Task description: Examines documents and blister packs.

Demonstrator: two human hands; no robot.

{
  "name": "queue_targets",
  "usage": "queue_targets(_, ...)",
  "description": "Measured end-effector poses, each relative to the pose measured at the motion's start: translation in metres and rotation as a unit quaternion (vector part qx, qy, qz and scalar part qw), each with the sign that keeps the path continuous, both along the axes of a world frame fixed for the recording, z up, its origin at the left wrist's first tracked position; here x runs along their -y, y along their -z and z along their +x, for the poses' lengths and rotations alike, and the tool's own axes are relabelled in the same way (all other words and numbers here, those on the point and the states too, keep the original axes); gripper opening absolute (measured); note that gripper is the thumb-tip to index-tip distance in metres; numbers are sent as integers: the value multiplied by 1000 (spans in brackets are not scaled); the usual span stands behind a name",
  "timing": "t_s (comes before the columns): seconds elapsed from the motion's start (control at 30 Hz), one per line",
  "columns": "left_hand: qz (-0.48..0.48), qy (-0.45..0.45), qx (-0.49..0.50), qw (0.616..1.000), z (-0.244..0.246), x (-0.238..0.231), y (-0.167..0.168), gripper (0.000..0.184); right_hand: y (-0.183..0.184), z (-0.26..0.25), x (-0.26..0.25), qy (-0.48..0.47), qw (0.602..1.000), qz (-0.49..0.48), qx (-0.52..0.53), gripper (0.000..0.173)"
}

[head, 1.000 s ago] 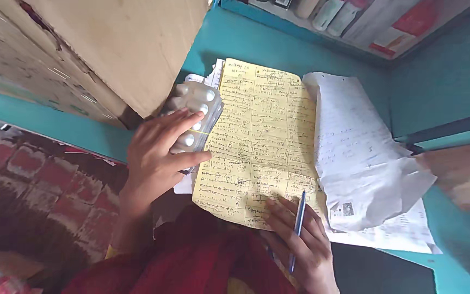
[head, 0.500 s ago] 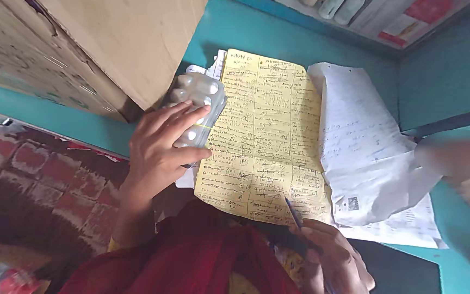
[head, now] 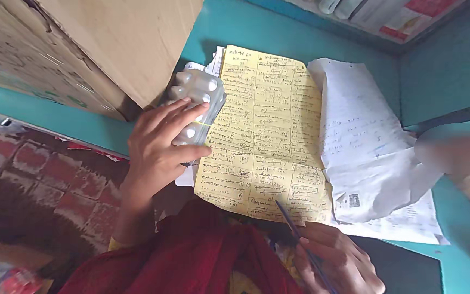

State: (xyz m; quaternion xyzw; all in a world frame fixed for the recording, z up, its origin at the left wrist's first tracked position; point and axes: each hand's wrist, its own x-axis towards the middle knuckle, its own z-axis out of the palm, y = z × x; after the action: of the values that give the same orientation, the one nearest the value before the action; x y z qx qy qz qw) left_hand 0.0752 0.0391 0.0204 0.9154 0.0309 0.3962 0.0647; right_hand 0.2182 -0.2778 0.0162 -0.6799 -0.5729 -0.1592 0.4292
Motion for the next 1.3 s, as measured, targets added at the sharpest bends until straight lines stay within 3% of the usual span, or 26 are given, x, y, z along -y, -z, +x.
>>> queue_targets(0.23,13,1,-9,1000,-1,0,-1,14,-5,0,8,-42,999,-9,-18,20)
queue_targets(0.37,23,0,-3,1000,0,-2,-1,13,-6,9,18,12,1000,11,-22,34)
queue_targets(0.47,17,2,5,1000,1,-1,0,12,-11,23,22,100,994,15,-34,44)
queue_targets(0.57,15,-6,7,1000,2,0,0,13,-15,33,16,215,972,73,-65,32)
queue_targets(0.63,15,-7,13,1000,3,0,0,12,-20,40,15,333,941,30,-48,26)
queue_targets(0.73,10,-3,20,1000,2,0,2,12,-27,47,15,442,886,-114,-80,56)
queue_targets(0.8,4,0,30,1000,1,0,5,12,-28,50,12,459,871,-136,-105,66)
queue_targets(0.93,3,0,36,999,2,-1,7,19,-27,54,6,488,854,-132,-121,70)
queue_targets(1.13,6,-1,48,999,3,-3,10,18,-30,61,3,452,874,-101,-148,57)
queue_targets(1.3,5,-7,11,1000,3,0,3,22,-33,64,-2,451,885,-29,-111,51)
